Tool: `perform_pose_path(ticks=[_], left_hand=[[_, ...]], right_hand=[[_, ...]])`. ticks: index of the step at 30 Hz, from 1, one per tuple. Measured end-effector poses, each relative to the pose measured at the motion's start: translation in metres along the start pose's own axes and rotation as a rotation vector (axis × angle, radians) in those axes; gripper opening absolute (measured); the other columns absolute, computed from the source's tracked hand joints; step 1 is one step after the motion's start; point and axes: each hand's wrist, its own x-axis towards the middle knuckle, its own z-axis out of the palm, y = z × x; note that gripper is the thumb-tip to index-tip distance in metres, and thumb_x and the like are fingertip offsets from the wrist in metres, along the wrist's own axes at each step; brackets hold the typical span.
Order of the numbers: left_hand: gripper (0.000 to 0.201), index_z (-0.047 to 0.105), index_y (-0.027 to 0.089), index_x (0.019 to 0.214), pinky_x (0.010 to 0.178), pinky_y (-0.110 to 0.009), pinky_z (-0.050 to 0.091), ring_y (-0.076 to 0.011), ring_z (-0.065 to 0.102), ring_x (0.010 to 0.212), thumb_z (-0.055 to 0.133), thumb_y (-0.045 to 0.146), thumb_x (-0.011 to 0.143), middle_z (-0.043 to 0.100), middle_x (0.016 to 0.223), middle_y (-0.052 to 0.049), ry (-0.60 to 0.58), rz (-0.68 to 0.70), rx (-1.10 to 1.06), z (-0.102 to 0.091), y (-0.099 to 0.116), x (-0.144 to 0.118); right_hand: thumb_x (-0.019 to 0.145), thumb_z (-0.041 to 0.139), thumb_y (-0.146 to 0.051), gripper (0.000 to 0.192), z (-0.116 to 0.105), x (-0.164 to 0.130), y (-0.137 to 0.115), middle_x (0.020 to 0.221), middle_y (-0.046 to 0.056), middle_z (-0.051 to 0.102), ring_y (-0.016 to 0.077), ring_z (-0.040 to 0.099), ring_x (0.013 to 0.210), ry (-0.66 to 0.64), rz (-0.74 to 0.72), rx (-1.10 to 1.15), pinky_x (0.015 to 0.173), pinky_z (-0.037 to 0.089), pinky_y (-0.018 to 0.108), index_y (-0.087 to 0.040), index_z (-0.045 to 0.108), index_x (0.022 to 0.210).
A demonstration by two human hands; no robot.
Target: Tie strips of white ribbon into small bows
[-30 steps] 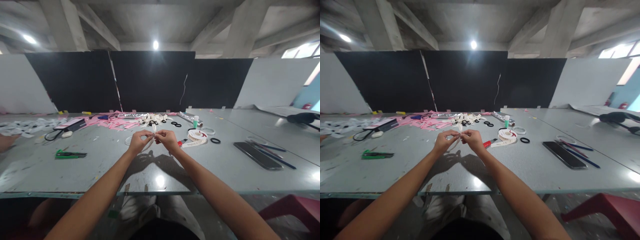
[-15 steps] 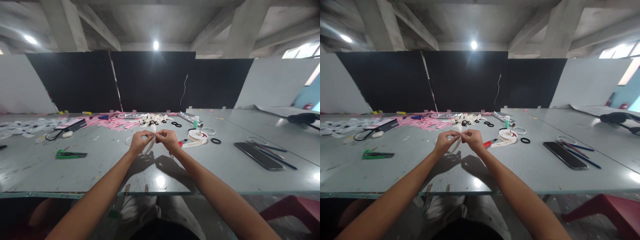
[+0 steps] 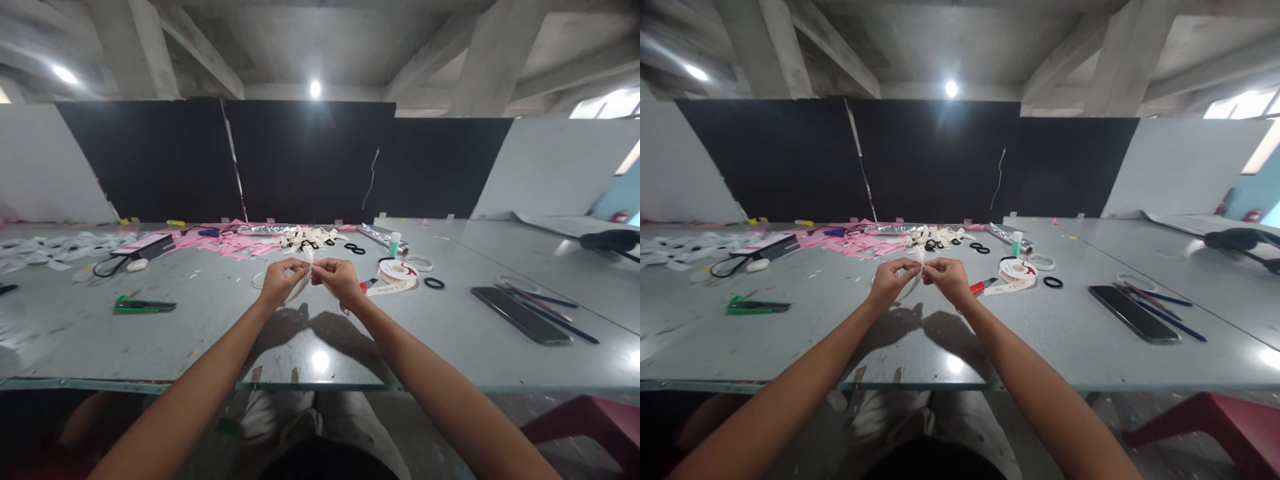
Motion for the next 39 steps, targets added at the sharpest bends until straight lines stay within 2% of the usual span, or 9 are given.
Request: perform_pose_path(ticks=[11,17,23,27,33,39], left_hand=[[0.02,0.07,0.018,0.073,0.079,-0.03,0.048,-0.0183,0.065,0.079,0.066,0.037,0.077,0.071,0.081,-0.005,0.007,0.113,0.016,0.0009,0.0005,0.0005],[0.019,0.071,0.018,0.072,0.08,-0.031,0.048,-0.0198,0.066,0.081,0.068,0.036,0.075,0.073,0.082,-0.006,-0.011,0.088,0.025,0.0021,-0.0012,0.0],[0.023,0.072,0.017,0.072,0.076,-0.03,0.048,-0.0194,0.066,0.077,0.069,0.04,0.073,0.073,0.078,-0.005,0.023,0.012,0.022,0.0032,0.0008,-0.0009],[0.022,0.071,0.017,0.071,0.073,-0.028,0.048,-0.0183,0.065,0.074,0.068,0.038,0.073,0.072,0.074,-0.004,0.044,0.008,0.038,0.0035,0.0026,-0.0006],[0.016,0.07,0.016,0.069,0.071,-0.027,0.047,-0.0165,0.063,0.07,0.066,0.031,0.073,0.07,0.07,-0.002,0.057,0.012,0.056,0.0028,0.0044,-0.0006],[0.014,0.07,0.016,0.07,0.071,-0.026,0.046,-0.0165,0.062,0.071,0.064,0.028,0.072,0.069,0.071,-0.002,0.066,-0.041,-0.007,0.0026,0.006,-0.0006]], right_hand=[[0.058,0.077,-0.038,0.03,-0.0012,-0.0006,-0.0015,0.056,0.0,0.064,0.0102,0.059,0.05,-0.017,-0.014,-0.035,0.055,0.052,0.024,-0.012,0.067,0.071],[0.06,0.073,-0.034,0.024,-0.0002,-0.0033,-0.0044,0.056,0.001,0.064,0.0111,0.06,0.05,0.019,-0.032,-0.112,0.053,0.051,0.024,-0.013,0.065,0.068],[0.064,0.069,-0.033,0.021,-0.0009,-0.0046,-0.0036,0.053,0.001,0.062,0.0116,0.058,0.048,0.017,-0.105,-0.23,0.051,0.048,0.024,-0.013,0.065,0.069],[0.066,0.067,-0.033,0.02,-0.001,-0.0056,-0.0046,0.052,0.001,0.062,0.0116,0.057,0.048,0.002,-0.138,-0.279,0.051,0.046,0.023,-0.014,0.065,0.07],[0.065,0.07,-0.035,0.022,0.0006,-0.0074,-0.0077,0.053,0.001,0.063,0.0125,0.058,0.049,-0.007,-0.126,-0.25,0.051,0.046,0.024,-0.014,0.065,0.07],[0.062,0.073,-0.037,0.025,0.0021,-0.0065,-0.0072,0.055,0.001,0.063,0.012,0.059,0.049,-0.006,-0.087,-0.132,0.052,0.049,0.025,-0.014,0.065,0.069]])
